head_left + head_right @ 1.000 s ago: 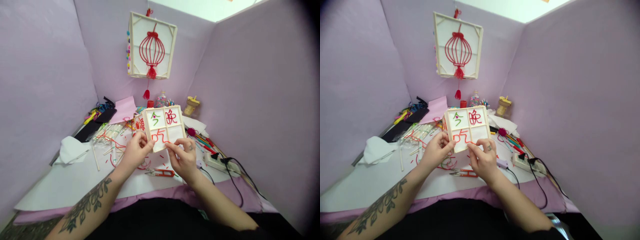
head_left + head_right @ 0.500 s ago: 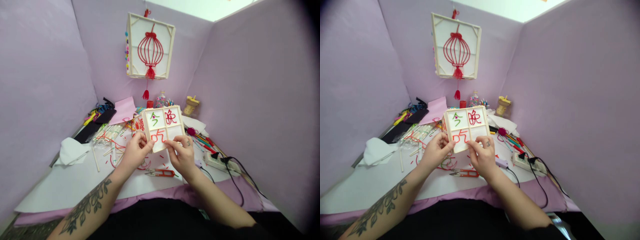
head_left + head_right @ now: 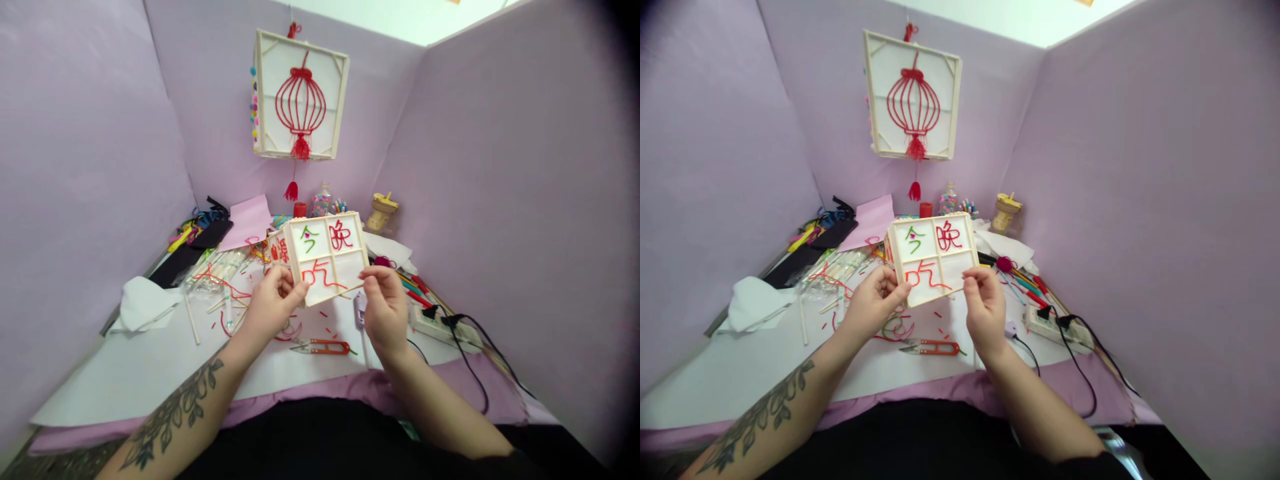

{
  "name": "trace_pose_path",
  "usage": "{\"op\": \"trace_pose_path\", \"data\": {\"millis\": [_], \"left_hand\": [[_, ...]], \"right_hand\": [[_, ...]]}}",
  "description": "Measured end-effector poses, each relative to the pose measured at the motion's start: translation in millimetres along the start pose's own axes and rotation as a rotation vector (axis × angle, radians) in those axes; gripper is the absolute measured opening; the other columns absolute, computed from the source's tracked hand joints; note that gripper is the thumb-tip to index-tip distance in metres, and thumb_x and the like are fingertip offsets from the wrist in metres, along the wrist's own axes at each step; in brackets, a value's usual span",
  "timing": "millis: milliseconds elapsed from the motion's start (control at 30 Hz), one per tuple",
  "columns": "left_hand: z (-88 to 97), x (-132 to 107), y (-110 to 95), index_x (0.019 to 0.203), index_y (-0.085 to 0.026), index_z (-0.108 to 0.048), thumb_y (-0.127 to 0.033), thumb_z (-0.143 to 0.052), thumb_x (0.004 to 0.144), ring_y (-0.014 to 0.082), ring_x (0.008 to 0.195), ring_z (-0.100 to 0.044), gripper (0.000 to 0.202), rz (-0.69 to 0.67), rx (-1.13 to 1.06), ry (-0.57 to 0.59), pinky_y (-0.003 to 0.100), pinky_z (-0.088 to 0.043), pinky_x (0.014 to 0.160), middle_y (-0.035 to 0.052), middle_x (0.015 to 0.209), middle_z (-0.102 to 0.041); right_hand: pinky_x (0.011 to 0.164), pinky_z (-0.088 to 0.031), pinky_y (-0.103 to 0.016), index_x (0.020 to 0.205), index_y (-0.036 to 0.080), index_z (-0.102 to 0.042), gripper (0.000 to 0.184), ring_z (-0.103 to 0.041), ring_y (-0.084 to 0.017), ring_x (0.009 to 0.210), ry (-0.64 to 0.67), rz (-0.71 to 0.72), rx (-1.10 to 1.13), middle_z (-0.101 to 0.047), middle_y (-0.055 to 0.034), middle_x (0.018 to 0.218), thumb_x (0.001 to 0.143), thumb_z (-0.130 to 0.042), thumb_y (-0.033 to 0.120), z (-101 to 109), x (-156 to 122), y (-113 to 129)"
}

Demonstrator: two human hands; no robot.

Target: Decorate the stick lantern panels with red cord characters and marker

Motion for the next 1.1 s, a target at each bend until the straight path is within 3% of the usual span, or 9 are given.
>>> {"op": "trace_pose_path", "data": {"millis": [67,167,267,533,733,867,933,1000,1100], "left_hand": [[0.0,0.2,0.7,0.075,-0.021,-0.047,-0.042,-0.063,0.079,0.0107,0.051,-0.049,0.028,-0.003,0.001,-0.001,0.023,-0.036,0.050,-0.0057,0.057,-0.052],[-0.2,0.4,1.4,0.075,-0.021,-0.047,-0.043,-0.063,0.079,0.0105,0.051,-0.048,0.028,-0.003,-0.007,0.000,0.023,-0.036,0.050,-0.0057,0.057,-0.052],[0.2,0.2,1.1,0.076,-0.021,-0.047,-0.043,-0.063,0.078,0.0109,0.052,-0.049,0.028,-0.006,-0.013,-0.003,0.023,-0.037,0.050,-0.0053,0.058,-0.052],[0.6,0.0,0.8,0.076,-0.021,-0.047,-0.044,-0.064,0.079,0.0111,0.051,-0.049,0.028,0.004,-0.012,-0.003,0.023,-0.037,0.050,-0.0051,0.058,-0.053],[0.6,-0.2,0.8,0.076,-0.021,-0.048,-0.044,-0.064,0.079,0.0116,0.052,-0.050,0.028,-0.001,-0.009,-0.003,0.023,-0.038,0.051,-0.0048,0.059,-0.053],[0.6,-0.9,-1.1,0.076,-0.020,-0.048,-0.043,-0.064,0.078,0.0116,0.052,-0.051,0.028,-0.003,-0.007,-0.006,0.023,-0.038,0.051,-0.0047,0.059,-0.055],[1.1,-0.7,-1.7,0.076,-0.020,-0.048,-0.043,-0.064,0.078,0.0116,0.052,-0.051,0.028,0.000,-0.011,-0.009,0.024,-0.038,0.051,-0.0046,0.059,-0.055],[1.8,-0.3,-1.6,0.076,-0.020,-0.047,-0.043,-0.064,0.078,0.0115,0.052,-0.051,0.028,0.003,-0.012,-0.011,0.024,-0.038,0.052,-0.0046,0.059,-0.055],[2.2,0.3,-0.5,0.076,-0.020,-0.047,-0.043,-0.063,0.078,0.0113,0.053,-0.050,0.028,0.000,-0.011,-0.011,0.024,-0.038,0.052,-0.0048,0.059,-0.054]], "right_hand": [[0.084,-0.046,-0.041,0.099,0.024,-0.054,0.009,-0.060,-0.021,0.090,-0.056,0.111,0.026,-0.064,-0.0040,0.093,0.093,-0.047,0.024,5.6,-4.8,4.2],[0.091,-0.043,-0.048,0.101,0.025,-0.051,0.014,-0.057,-0.025,0.105,0.086,0.410,-0.115,-0.071,-0.0052,0.098,0.088,-0.051,0.020,0.0,-19.4,19.7],[0.092,-0.042,-0.049,0.106,0.025,-0.052,0.020,-0.055,-0.028,0.114,0.192,0.546,-0.257,-0.071,-0.0066,0.103,0.087,-0.052,0.019,-7.1,-32.4,25.0],[0.098,-0.039,-0.051,0.114,0.023,-0.055,0.026,-0.050,-0.029,0.124,0.263,0.480,-0.353,-0.070,-0.0084,0.103,0.090,-0.048,0.028,-19.3,-35.6,19.2],[0.099,-0.039,-0.057,0.103,0.025,-0.044,0.010,-0.046,-0.027,0.128,0.115,0.355,-0.145,-0.068,-0.0087,0.118,0.095,-0.040,0.030,-4.2,-34.3,17.3],[0.104,-0.032,-0.058,0.103,0.024,-0.047,0.013,-0.045,-0.029,0.128,0.298,0.454,-0.297,-0.069,-0.0086,0.116,0.093,-0.045,0.034,-19.3,-39.0,21.8],[0.108,-0.024,-0.062,0.102,0.024,-0.048,0.013,-0.046,-0.029,0.127,0.317,0.458,-0.306,-0.069,-0.0086,0.115,0.094,-0.045,0.033,-20.7,-39.0,22.8],[0.107,-0.025,-0.063,0.100,0.024,-0.048,0.010,-0.048,-0.029,0.125,0.228,0.428,-0.230,-0.069,-0.0085,0.113,0.094,-0.045,0.032,-12.0,-35.1,24.1],[0.098,-0.040,-0.056,0.086,0.023,-0.052,0.006,-0.056,-0.027,0.111,0.039,0.309,-0.138,-0.068,-0.0078,0.105,0.089,-0.055,0.027,8.5,-25.0,20.4]]}}
Point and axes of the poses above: each hand's wrist, its own x-axis towards the middle knuckle, its own z-axis out of the back of the hand, y = z × x, the point moved 6 cm from there along x, towards the middle knuckle
